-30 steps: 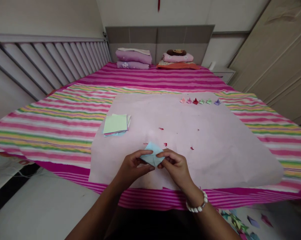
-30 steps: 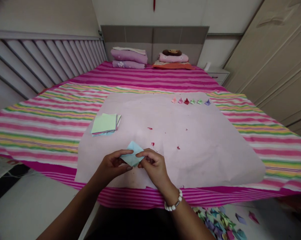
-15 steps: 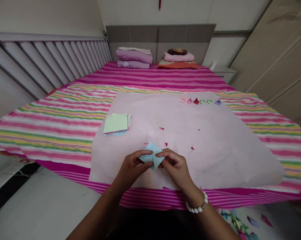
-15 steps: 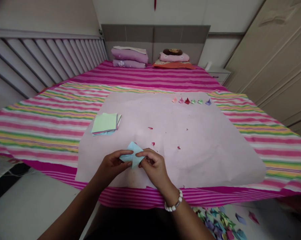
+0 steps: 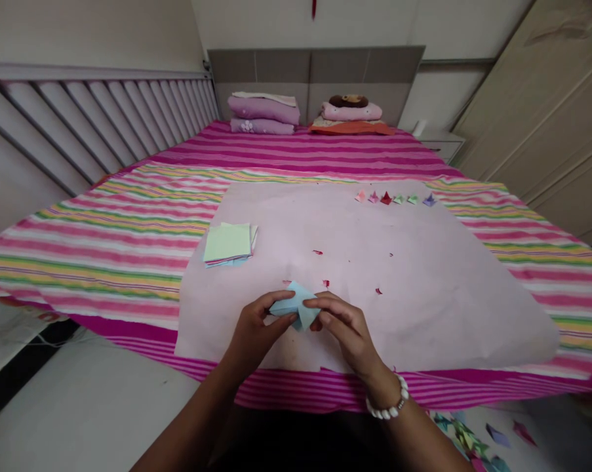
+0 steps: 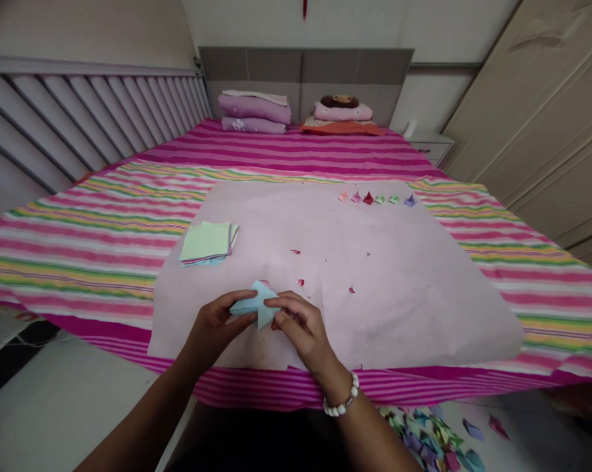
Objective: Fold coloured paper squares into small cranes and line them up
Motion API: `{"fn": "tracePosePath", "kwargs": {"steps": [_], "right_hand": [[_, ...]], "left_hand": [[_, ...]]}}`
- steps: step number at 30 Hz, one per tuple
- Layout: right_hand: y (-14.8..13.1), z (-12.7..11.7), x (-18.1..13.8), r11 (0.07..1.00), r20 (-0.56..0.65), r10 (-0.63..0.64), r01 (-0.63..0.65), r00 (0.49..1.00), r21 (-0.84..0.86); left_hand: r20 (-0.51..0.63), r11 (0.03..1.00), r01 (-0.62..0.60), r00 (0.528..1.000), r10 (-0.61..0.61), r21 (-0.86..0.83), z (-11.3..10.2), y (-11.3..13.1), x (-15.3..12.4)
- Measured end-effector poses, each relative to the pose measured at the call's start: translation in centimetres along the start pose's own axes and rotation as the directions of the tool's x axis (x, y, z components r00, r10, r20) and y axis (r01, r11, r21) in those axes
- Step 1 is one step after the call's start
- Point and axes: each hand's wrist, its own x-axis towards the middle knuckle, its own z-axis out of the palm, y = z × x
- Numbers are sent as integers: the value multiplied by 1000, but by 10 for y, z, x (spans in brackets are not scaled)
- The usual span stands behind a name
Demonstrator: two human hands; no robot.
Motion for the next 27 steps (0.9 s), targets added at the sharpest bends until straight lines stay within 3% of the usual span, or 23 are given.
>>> {"fn": "tracePosePath", "kwargs": {"steps": [7, 12, 16, 19, 21, 25, 27], "right_hand": [[4, 4, 3, 988, -122, -10, -10, 993, -157], [7, 4, 3, 985, -143, 24, -48, 989, -167], [7, 4, 4, 967, -151, -13, -26, 989, -252], [6, 3, 6, 965, -143, -54, 15, 988, -261], [5, 3, 6, 969, -149, -57, 19, 987, -248], [4, 3, 5, 980, -173, 29, -62, 984, -188], [6, 4, 5, 980, -201, 111, -140, 973, -139]], "left_hand": [[-36, 968, -145, 987, 156, 202, 2, -1, 1], [-45, 957, -209, 974, 222, 199, 1, -3, 2], [6, 983, -147, 989, 148, 108, 0, -1, 2], [66, 1000, -18, 998, 19, -19, 1, 0, 2], [48, 997, 45, 998, -42, -66, 1, 1, 3], [-63, 986, 96, 993, -105, -135, 3, 0, 4], [-61, 965, 116, 989, -134, -236, 5, -1, 4]]}}
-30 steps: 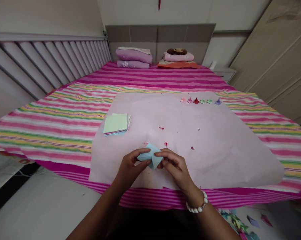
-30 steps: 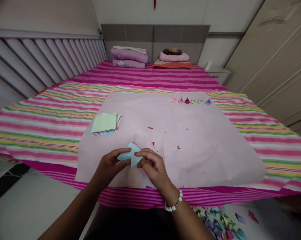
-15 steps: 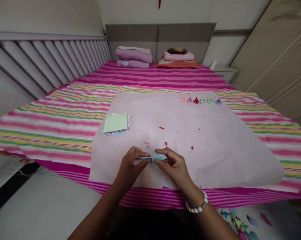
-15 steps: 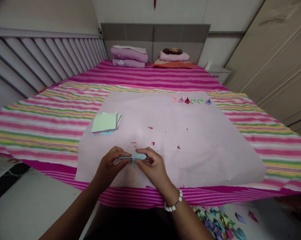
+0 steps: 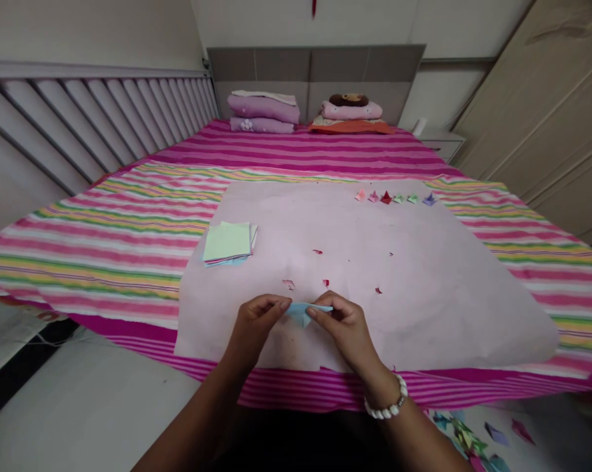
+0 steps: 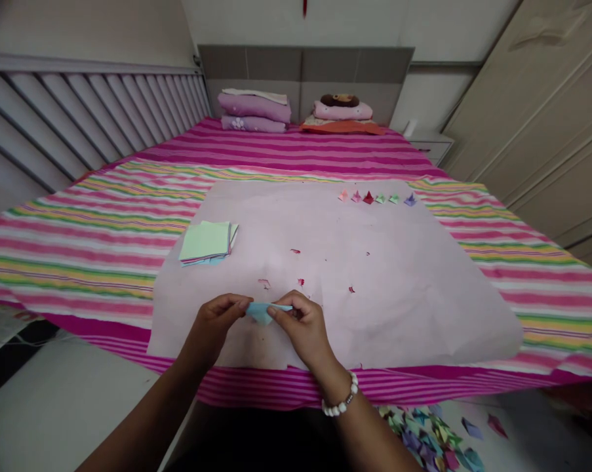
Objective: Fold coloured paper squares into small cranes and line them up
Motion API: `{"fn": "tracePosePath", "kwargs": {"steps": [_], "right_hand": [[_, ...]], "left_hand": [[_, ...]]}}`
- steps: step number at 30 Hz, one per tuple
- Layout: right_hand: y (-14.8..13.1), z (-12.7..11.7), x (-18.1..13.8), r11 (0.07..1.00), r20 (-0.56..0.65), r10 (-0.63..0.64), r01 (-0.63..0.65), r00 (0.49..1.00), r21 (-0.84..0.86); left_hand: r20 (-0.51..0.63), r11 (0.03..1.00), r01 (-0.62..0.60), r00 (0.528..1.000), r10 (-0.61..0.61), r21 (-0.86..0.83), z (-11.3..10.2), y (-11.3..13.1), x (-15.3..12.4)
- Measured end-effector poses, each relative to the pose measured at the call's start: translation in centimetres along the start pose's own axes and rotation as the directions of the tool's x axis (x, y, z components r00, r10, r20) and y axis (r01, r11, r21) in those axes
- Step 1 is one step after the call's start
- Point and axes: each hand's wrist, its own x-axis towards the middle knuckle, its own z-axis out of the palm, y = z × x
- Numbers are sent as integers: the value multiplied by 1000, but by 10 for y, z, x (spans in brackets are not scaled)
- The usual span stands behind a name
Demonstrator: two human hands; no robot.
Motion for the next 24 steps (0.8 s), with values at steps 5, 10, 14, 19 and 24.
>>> {"fn": "tracePosePath", "kwargs": {"steps": [5, 10, 14, 19, 24], "right_hand": [[2, 6, -3, 992, -29, 99, -96, 995, 81], [0, 8, -5, 990, -7, 80, -78, 997, 118], [1, 5, -4, 972, 72, 98, -111, 993, 206], [0, 7, -2, 905, 145, 214, -252, 966, 342], [-4, 7, -2, 882, 155, 247, -288, 957, 374]], "left_hand": [[158, 982, 105, 984, -80, -158, 10, -7, -4], [81, 982, 93, 993, -80, -167, 10, -14, -3], [74, 988, 81, 995, -72, -128, 3, -15, 1], [182, 989, 81, 982, -58, -120, 2, -12, -2], [242, 991, 84, 969, -56, -107, 2, -9, -3]]}}
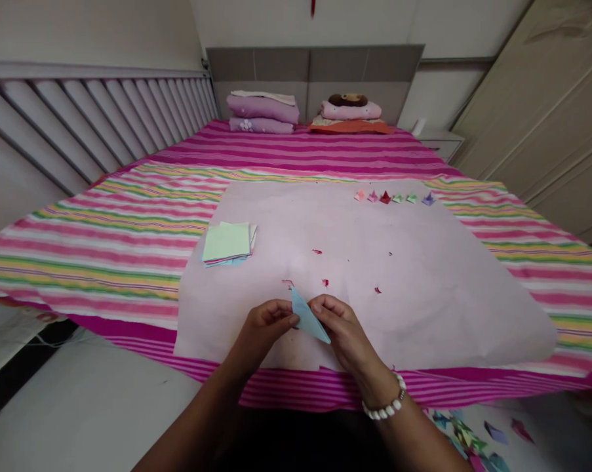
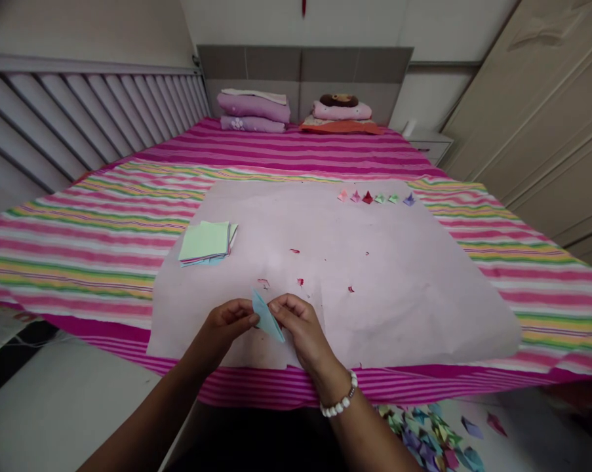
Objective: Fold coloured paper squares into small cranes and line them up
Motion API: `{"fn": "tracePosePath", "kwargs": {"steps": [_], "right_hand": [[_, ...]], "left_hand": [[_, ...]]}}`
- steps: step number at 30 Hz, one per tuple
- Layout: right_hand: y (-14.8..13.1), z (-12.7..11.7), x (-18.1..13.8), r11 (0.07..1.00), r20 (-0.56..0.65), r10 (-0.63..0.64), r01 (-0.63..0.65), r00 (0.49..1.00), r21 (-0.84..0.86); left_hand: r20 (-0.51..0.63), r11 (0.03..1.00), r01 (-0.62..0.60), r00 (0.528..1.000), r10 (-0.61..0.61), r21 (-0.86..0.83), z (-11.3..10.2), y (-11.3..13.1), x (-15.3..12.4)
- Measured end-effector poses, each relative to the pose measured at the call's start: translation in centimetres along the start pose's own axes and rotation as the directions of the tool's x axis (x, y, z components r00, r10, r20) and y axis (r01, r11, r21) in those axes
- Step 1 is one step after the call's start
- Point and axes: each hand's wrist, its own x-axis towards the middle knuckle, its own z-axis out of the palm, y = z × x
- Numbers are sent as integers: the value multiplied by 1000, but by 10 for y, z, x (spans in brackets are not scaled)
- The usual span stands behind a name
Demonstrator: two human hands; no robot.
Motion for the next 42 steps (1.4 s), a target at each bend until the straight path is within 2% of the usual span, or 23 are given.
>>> {"fn": "tracePosePath", "kwargs": {"steps": [9, 15, 17, 19, 22, 23, 24, 27, 29, 34, 37, 42], "right_hand": [[4, -4, 3, 999, -17, 37, -37, 999, 24], [4, -8, 5, 995, 32, -24, 27, 999, -91], [4, -7, 5, 989, 30, -28, 32, 999, -142], [5, -6, 5, 979, -13, -45, 41, 999, -199], [8, -2, 6, 957, -98, -114, 82, 989, -278], [10, -1, 6, 949, -120, -140, 99, 983, -300], [11, 0, 6, 940, -132, -162, 113, 978, -321], [14, 3, 6, 914, -123, -215, 156, 969, -374], [15, 4, 5, 880, -100, -267, 200, 959, -431], [17, 6, 2, 740, -46, -391, 284, 919, -609], [16, 7, 0, 718, -41, -406, 291, 913, -632], [14, 11, 0, 653, -48, -456, 298, 889, -696]], "left_hand": [[12, 999, 13, 1000, -12, -46, -3, 2, 1], [-26, 1000, 0, 1000, 1, 18, -5, -4, 4], [-39, 992, -33, 999, 38, 123, -4, -6, 5], [-100, 944, -105, 985, 142, 312, -1, -9, 5], [-214, 774, -197, 894, 394, 602, 4, -9, 1], [-225, 737, -199, 873, 433, 646, 6, -8, 0], [-224, 727, -188, 875, 429, 661, 8, -7, -2], [-181, 770, -107, 943, 279, 629, 14, -4, -5], [-155, 784, -70, 966, 208, 617, 18, -2, -5], [-132, 757, -59, 973, 189, 651, 21, -3, -3], [-159, 723, -47, 964, 214, 689, 20, -4, -2], [-183, 606, -6, 951, 249, 796, 21, -2, -4]]}}
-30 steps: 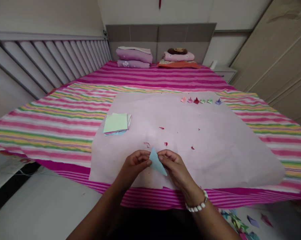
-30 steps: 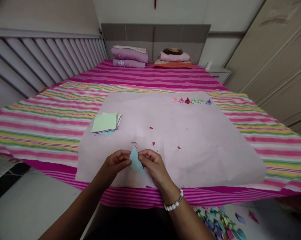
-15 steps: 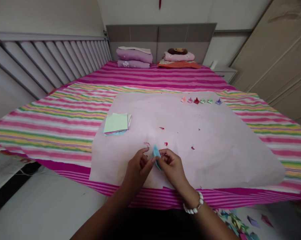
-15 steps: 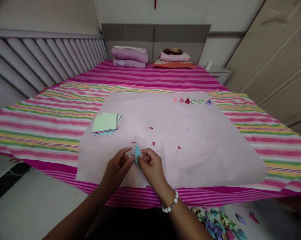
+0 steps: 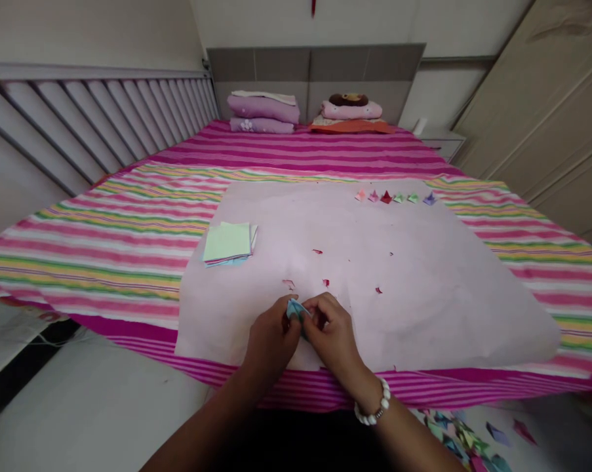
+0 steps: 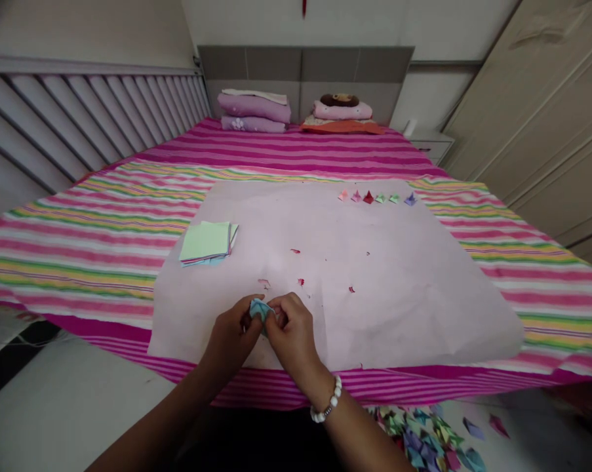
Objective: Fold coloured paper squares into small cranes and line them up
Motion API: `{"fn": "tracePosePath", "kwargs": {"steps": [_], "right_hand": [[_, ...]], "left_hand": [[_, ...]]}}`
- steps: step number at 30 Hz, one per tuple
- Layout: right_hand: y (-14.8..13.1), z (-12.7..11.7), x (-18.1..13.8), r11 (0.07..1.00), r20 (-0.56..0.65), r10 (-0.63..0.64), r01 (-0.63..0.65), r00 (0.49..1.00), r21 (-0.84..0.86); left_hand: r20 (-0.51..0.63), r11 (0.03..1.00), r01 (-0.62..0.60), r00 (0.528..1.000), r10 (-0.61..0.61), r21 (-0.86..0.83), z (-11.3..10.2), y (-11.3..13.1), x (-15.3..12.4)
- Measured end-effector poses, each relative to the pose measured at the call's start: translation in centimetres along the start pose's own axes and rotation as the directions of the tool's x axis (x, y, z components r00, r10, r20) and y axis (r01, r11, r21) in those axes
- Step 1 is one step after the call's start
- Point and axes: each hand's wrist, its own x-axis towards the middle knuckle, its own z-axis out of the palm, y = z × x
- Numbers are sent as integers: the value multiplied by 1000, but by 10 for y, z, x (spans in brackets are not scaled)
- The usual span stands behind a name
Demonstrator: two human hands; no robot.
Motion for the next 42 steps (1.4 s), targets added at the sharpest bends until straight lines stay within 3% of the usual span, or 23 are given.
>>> {"fn": "tracePosePath", "kwargs": {"steps": [3, 6, 12, 14, 22, 27, 31, 34, 38, 40, 42], "right_hand": [[1, 1, 1, 1000, 12, -19, 19, 1000, -20], [3, 2, -1, 998, 19, -33, 34, 999, -48], [4, 4, -5, 964, 6, -240, 239, 971, -119], [3, 4, -5, 963, -3, -250, 248, 968, -106], [2, 2, -2, 995, 2, -41, 40, 999, 90], [8, 1, 0, 936, -1, 178, -169, 984, 308], [11, 0, 3, 853, 4, 318, -288, 948, 434], [10, -2, 4, 837, -8, 351, -309, 937, 452], [8, -4, 6, 846, -26, 343, -297, 939, 442], [6, -4, 6, 850, -24, 339, -295, 941, 438], [4, -5, 6, 848, -5, 334, -298, 942, 439]], "left_hand": [[-3, 998, 31, 1000, -31, 55, -1, 1, 0], [21, 998, 70, 997, -70, 7, 0, 0, 1], [-2, 990, 123, 992, -123, -71, 3, -8, 4], [2, 985, 122, 992, -123, -122, 5, -10, 4], [73, 971, 103, 993, -90, -216, 4, -11, 4], [107, 936, 111, 991, -79, -334, 3, -7, 5], [-31, 957, -4, 1000, -5, -289, 4, -9, 4], [-122, 937, -235, 970, 210, -257, 2, -12, 2], [-20, 833, -507, 856, 516, -221, -2, -16, -1], [27, 811, -544, 827, 562, -216, -2, -17, -1], [40, 820, -544, 829, 559, -178, -2, -19, -1]]}}
